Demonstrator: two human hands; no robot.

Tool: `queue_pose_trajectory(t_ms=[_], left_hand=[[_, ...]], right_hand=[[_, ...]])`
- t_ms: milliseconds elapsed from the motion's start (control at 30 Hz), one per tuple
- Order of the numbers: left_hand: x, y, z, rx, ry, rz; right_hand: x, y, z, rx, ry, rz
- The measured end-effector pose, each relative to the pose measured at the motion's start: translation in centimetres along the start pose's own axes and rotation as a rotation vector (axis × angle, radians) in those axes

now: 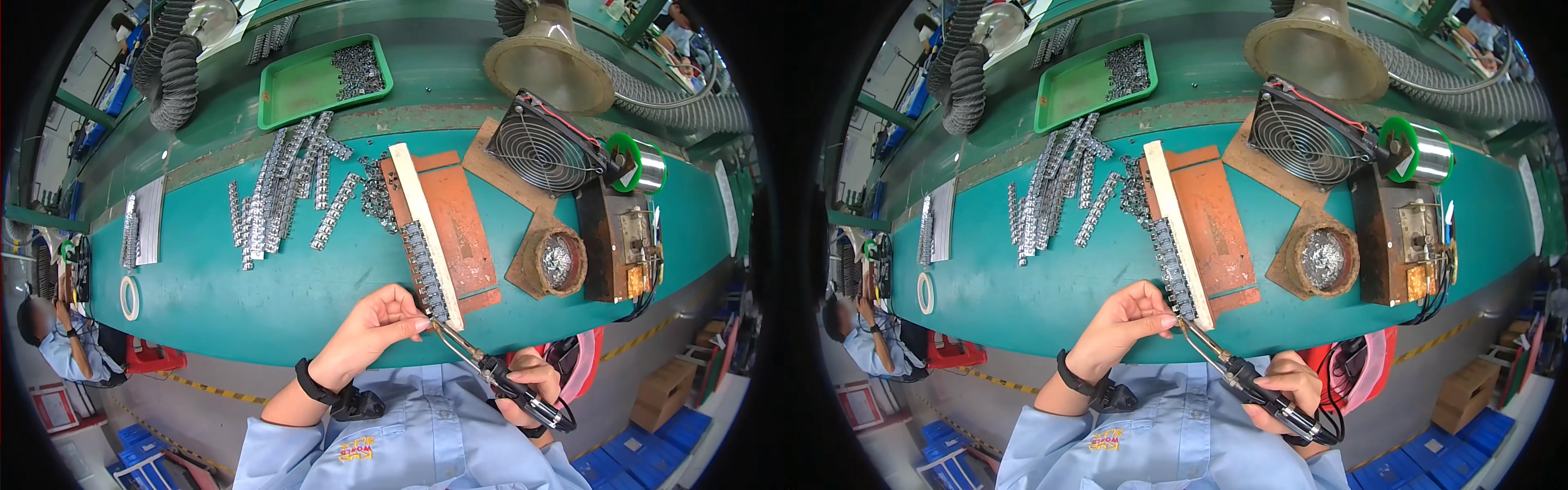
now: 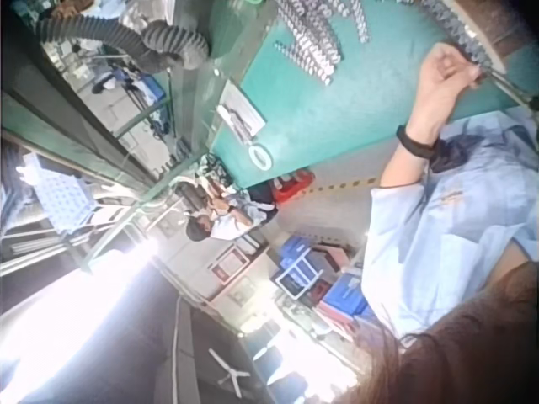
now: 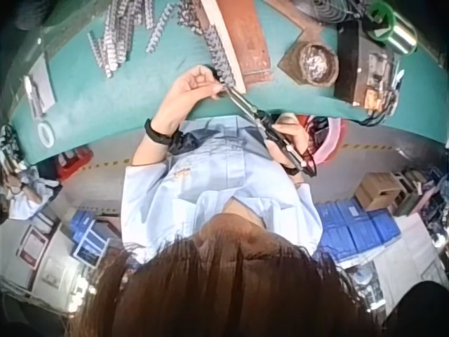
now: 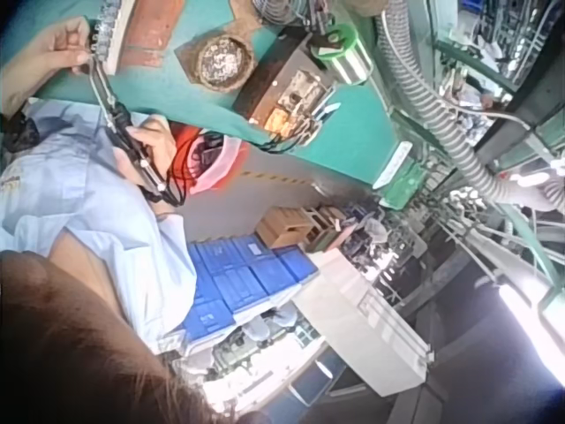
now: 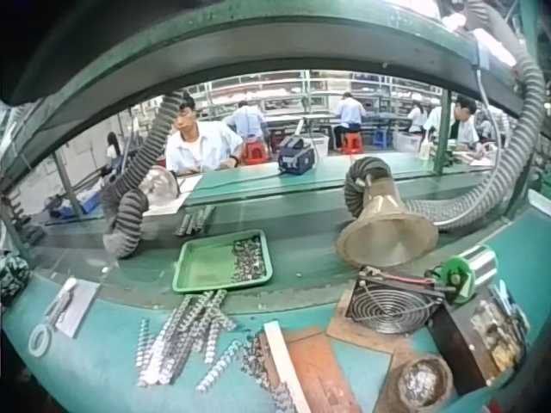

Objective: The person positions small metal components onto an assembly strip by hand and solders them in place using a soldering iron.

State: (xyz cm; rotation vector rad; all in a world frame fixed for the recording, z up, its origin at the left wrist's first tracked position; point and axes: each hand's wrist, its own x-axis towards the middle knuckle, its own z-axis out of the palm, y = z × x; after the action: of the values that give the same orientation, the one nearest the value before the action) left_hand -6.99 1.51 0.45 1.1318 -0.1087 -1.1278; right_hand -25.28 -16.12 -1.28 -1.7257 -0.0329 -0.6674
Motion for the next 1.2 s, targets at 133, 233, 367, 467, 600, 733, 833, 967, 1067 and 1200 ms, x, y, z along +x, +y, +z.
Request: queue_pose_trajectory(t_ms=[133,233,367,467,600,733,833,967,1067,1200], left_hand=[[0.0,0.1,0.1,-0.002,0.002,-0.004],[0.0,0.2,0.1,-0.001,0.001,-0.002],[0.0,0.1,0.0,0.003,-0.003,0.004],[-0.1,0.0,-0.1,0.004,0.001,0.007],[0.0,0.0,-0.1,0.006,-0.01,0.01],[0.0,0.0,-0.1,-0.003,-0.004,0.009],[0.0,-0.1,-0.1,0.01,-0.003,0.01],[0.0,-0.2,-0.2,0.005,-0.004,0.013],[0.0,0.0,0.0,0.008,-0.001,0.012],[0.1,0.0,0.0,0.012,-0.013,0.007]], right_hand=[[-0.2,0.1,0.0,0.009,0.009,-0.003],[-0.3,0.1,0.0,0.024,0.028,-0.014],[-0.2,0.0,0.0,0.024,0.045,-0.012],[-0.3,0.1,0.1,0.031,0.04,-0.008],[-0.2,-0.1,0.2,0.022,0.044,-0.001],[-0.1,-0.2,0.2,0.002,0.014,-0.011],[-0.1,-0.1,0.2,-0.007,0.013,-0.026],[-0.2,-0.1,-0.2,-0.016,-0.019,-0.024],[-1.1,-0.1,-0.3,-0.001,0.067,0.008],[-2.6,0.1,-0.2,-0.124,0.415,0.09]])
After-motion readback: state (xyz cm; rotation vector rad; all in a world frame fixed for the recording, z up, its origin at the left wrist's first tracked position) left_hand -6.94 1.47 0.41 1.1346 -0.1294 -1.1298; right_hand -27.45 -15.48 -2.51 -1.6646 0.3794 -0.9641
